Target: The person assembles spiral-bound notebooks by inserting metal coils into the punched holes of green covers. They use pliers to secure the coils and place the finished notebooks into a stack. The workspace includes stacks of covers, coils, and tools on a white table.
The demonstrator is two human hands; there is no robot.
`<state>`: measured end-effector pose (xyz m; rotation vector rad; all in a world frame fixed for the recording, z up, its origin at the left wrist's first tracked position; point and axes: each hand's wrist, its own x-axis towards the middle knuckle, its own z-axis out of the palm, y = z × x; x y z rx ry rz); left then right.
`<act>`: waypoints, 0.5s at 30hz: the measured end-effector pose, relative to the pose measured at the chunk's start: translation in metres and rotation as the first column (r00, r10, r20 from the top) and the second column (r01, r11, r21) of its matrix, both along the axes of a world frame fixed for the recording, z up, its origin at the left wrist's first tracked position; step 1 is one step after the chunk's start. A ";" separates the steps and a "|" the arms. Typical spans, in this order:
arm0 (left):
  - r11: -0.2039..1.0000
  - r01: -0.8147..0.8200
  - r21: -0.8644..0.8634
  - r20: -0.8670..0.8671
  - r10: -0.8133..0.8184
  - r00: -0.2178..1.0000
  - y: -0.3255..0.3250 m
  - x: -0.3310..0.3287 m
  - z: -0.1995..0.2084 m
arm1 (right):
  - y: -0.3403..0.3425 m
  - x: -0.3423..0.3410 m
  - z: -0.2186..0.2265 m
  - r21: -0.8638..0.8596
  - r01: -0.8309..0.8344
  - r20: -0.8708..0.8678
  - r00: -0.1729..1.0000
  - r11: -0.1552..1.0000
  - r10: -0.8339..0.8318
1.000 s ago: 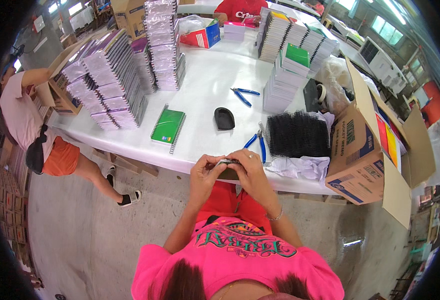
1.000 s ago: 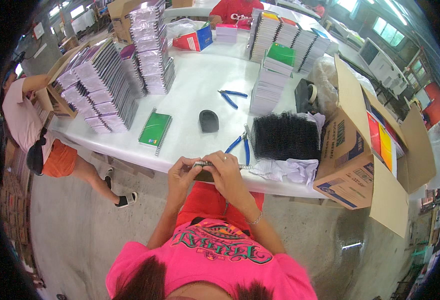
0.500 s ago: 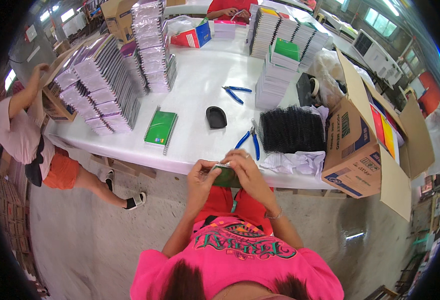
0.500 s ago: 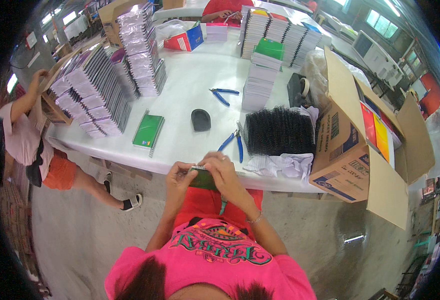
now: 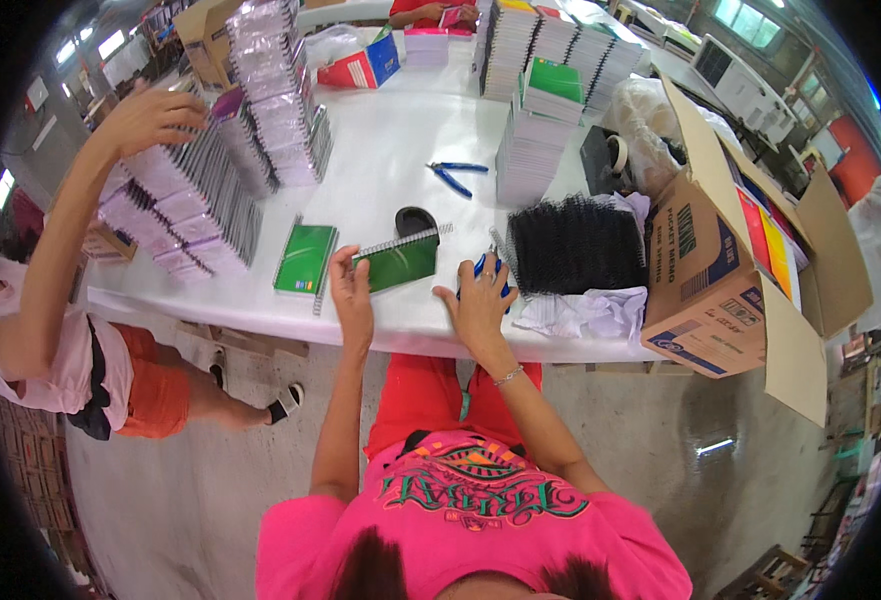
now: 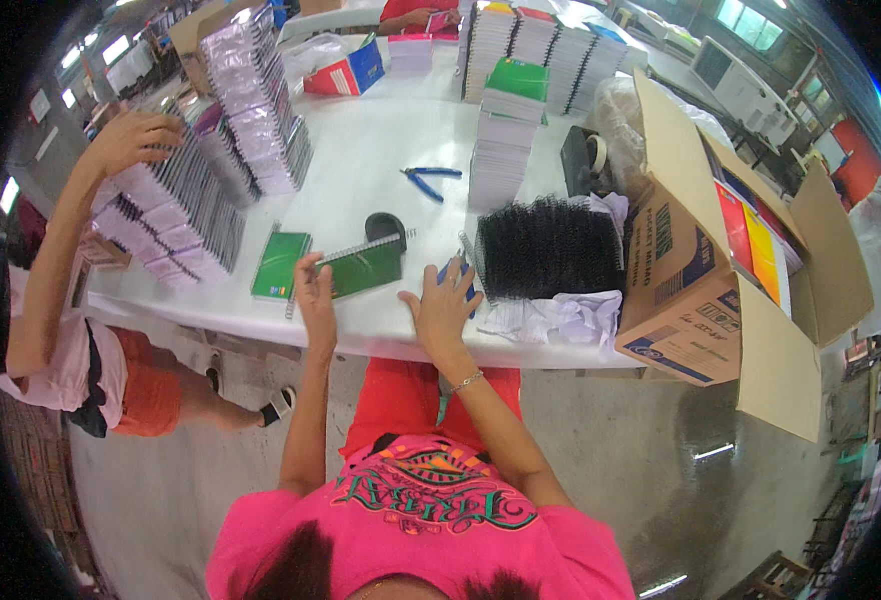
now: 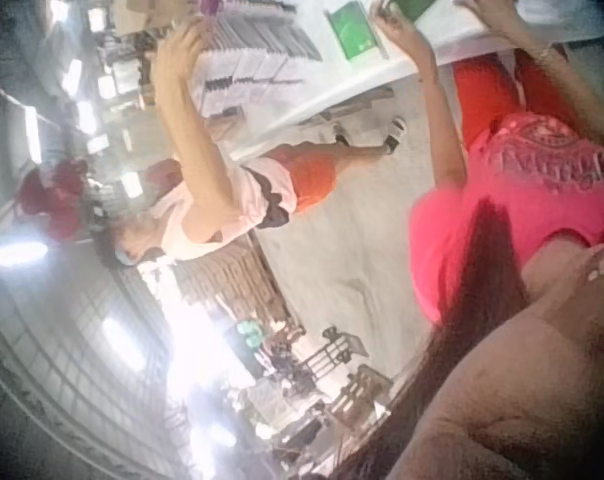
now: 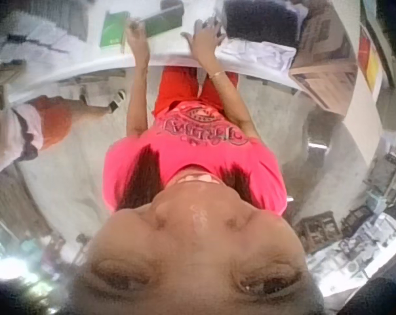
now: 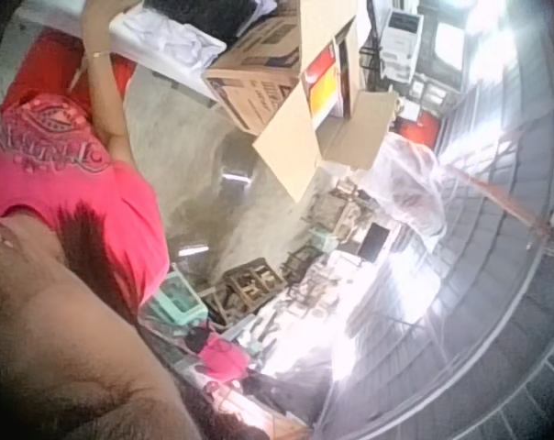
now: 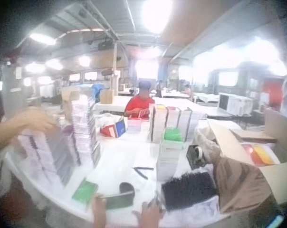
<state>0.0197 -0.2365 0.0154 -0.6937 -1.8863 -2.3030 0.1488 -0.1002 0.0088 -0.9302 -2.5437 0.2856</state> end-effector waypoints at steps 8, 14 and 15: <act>0.968 -0.002 -0.252 -0.094 -0.023 0.995 0.012 0.019 0.002 | 0.019 0.035 -0.001 -0.103 -0.106 -0.166 0.982 0.989 0.087; 0.981 0.048 -0.191 0.099 -0.029 0.995 0.005 0.030 0.023 | 0.024 0.048 0.017 -0.300 -0.288 -0.268 0.940 0.909 0.209; 0.985 0.065 -0.157 0.162 -0.039 0.986 0.006 0.032 0.028 | 0.029 0.051 0.016 -0.342 -0.333 -0.336 0.917 0.879 0.216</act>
